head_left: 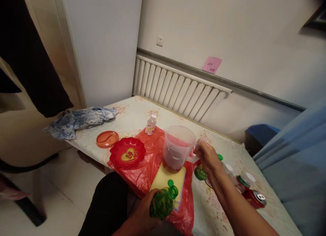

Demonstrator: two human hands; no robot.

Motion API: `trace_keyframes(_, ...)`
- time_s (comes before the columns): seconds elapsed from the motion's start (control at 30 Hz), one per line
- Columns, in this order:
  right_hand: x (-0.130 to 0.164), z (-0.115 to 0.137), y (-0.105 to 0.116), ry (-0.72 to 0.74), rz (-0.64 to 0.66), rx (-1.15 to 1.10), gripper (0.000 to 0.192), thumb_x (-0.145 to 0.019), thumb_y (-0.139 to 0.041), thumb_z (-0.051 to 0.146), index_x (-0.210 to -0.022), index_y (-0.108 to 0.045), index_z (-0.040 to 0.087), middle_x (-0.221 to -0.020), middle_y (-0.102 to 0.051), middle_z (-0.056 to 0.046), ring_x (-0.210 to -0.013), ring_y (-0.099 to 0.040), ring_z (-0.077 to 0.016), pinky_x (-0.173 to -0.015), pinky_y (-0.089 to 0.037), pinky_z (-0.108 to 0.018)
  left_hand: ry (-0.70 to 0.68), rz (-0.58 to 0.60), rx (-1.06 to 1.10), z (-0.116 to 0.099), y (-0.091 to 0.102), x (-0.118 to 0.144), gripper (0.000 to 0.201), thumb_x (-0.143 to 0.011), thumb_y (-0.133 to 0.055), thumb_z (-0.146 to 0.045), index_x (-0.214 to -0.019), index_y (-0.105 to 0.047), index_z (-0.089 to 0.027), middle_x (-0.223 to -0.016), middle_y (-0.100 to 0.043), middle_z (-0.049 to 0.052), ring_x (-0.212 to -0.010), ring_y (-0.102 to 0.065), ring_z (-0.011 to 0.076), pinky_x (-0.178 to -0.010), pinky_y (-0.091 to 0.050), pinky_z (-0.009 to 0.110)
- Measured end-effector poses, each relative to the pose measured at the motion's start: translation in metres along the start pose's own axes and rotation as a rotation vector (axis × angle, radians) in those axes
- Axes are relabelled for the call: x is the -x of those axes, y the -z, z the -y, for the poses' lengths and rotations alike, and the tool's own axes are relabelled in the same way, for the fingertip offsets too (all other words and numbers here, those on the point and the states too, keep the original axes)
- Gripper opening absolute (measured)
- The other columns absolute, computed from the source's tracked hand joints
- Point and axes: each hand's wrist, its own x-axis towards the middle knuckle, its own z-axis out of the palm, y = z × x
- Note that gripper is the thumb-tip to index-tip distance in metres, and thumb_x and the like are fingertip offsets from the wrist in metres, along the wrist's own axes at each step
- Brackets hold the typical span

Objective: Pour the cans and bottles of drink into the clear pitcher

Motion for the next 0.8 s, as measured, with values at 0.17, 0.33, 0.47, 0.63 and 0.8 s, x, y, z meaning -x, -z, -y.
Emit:
trace_keyframes(0.17,-0.03,-0.031,-0.042,0.068,-0.105,-0.04,0.037,-0.08,-0.052,0.049,-0.057,-0.041,0.023,-0.052,-0.038,0.007,-0.05,-0.035,-0.0112,-0.052,-0.032,-0.026,0.004,-0.068,0.065,0.006,0.001,-0.001,0.081,-0.052,-0.067,-0.006,-0.129,-0.046,-0.025,-0.117,-0.061,0.003,-0.105,-0.055,0.0256,-0.088,-0.047,0.035)
trace_keyframes(0.33,-0.048,-0.056,-0.075,0.091,-0.143,-0.062,0.037,-0.081,-0.048,0.045,-0.053,-0.04,0.022,-0.05,-0.038,0.007,-0.05,-0.036,-0.0109,-0.052,-0.031,-0.025,0.003,-0.084,0.158,-0.002,0.003,0.0,0.078,-0.048,-0.061,0.001,-0.122,-0.052,-0.023,-0.111,-0.066,0.0,-0.094,-0.06,0.0218,-0.077,-0.047,0.028)
trace_keyframes(0.47,-0.052,-0.072,-0.092,0.087,-0.154,-0.081,0.038,-0.081,-0.047,0.047,-0.053,-0.04,0.023,-0.049,-0.038,0.008,-0.049,-0.035,-0.0109,-0.052,-0.031,-0.025,0.007,-0.104,0.179,-0.007,0.007,0.002,0.074,-0.047,-0.061,0.002,-0.117,-0.055,-0.022,-0.102,-0.068,-0.001,-0.09,-0.061,0.0217,-0.074,-0.047,0.028)
trace_keyframes(0.63,-0.046,-0.092,-0.102,0.075,-0.155,-0.061,0.039,-0.084,-0.042,0.049,-0.056,-0.038,0.023,-0.051,-0.037,0.008,-0.049,-0.036,-0.0107,-0.051,-0.031,-0.024,0.024,-0.11,0.196,-0.017,0.009,0.007,0.077,-0.049,-0.06,0.001,-0.122,-0.052,-0.022,-0.112,-0.066,0.001,-0.099,-0.06,0.0237,-0.081,-0.046,0.029)
trace_keyframes(0.8,-0.043,-0.104,-0.093,0.066,-0.104,0.029,0.041,-0.085,-0.042,0.054,-0.063,-0.05,0.021,-0.06,-0.052,0.003,-0.058,-0.048,-0.0131,-0.058,-0.039,-0.024,0.067,-0.125,0.185,-0.032,0.006,0.012,0.079,-0.051,-0.058,0.0,-0.127,-0.049,-0.022,-0.108,-0.065,0.001,-0.095,-0.059,0.0217,-0.074,-0.046,0.026)
